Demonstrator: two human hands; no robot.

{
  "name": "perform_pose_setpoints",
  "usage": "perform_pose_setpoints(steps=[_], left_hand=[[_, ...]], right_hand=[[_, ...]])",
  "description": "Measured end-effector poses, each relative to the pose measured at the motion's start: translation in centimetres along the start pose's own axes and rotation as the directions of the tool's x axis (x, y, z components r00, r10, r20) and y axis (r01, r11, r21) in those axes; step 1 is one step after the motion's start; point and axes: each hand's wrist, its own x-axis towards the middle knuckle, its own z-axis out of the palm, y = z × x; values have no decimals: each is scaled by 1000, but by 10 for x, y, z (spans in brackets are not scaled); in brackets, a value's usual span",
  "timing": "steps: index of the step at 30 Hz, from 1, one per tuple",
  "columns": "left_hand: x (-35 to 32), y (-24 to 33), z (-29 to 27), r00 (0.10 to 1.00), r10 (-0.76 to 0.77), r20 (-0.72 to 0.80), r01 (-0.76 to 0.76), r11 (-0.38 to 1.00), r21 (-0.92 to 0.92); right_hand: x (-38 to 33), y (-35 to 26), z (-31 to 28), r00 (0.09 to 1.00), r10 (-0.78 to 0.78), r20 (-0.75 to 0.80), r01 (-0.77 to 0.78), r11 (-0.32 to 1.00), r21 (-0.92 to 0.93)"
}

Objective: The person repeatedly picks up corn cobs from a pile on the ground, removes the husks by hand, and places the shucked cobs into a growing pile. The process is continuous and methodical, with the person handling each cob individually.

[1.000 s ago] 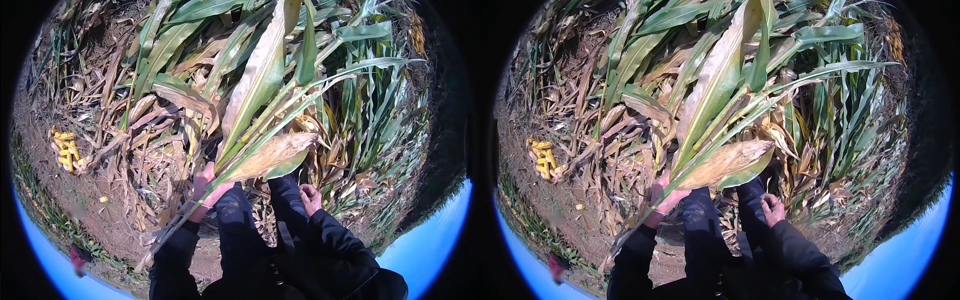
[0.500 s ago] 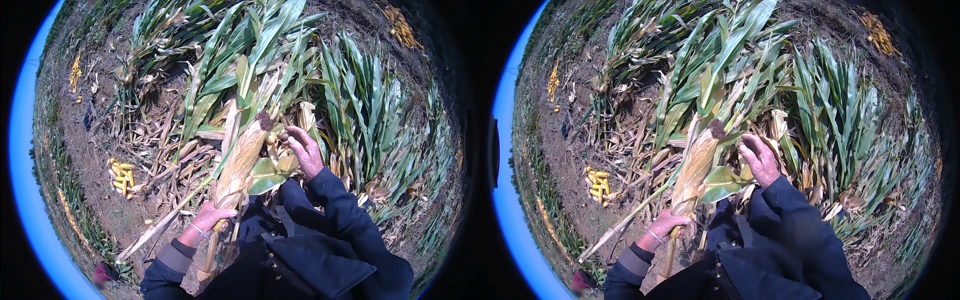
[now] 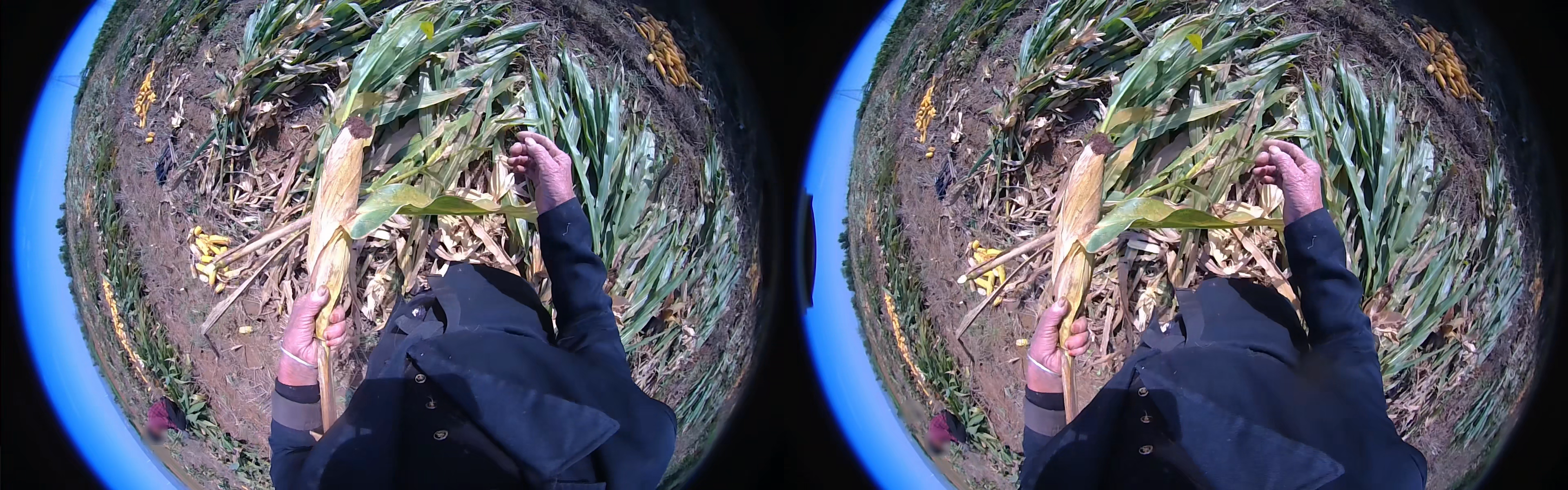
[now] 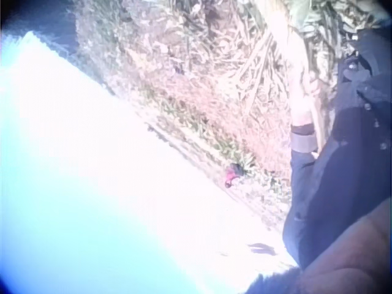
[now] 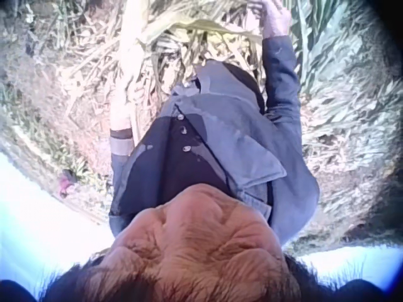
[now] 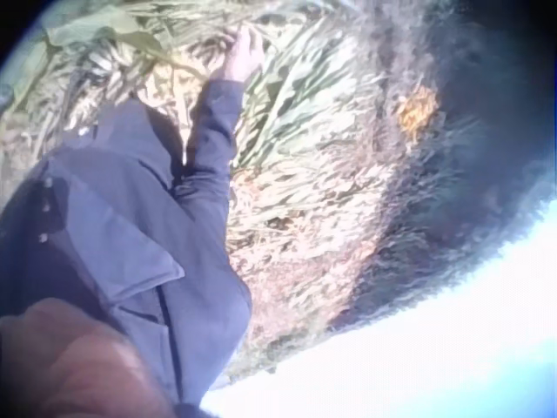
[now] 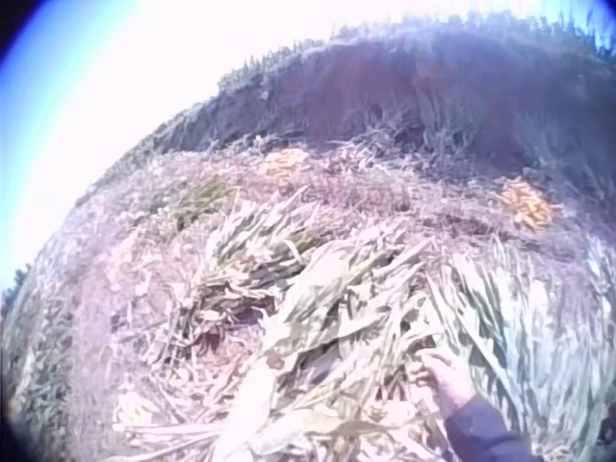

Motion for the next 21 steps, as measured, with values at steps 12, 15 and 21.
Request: perform_pose_setpoints(steps=[12,15,21], left_hand=[[-41,6,-74,933,330,-145,-299,933,203],[-49,2,-93,936,334,-112,-322,940,112],[-76,-12,-101,917,380,-118,-368,923,113]], right_hand=[[-68,21,170,857,-175,484,272,953,-136],[-77,25,219,763,-270,587,400,911,-101],[-90,39,306,701,-3,713,250,937,-242]])
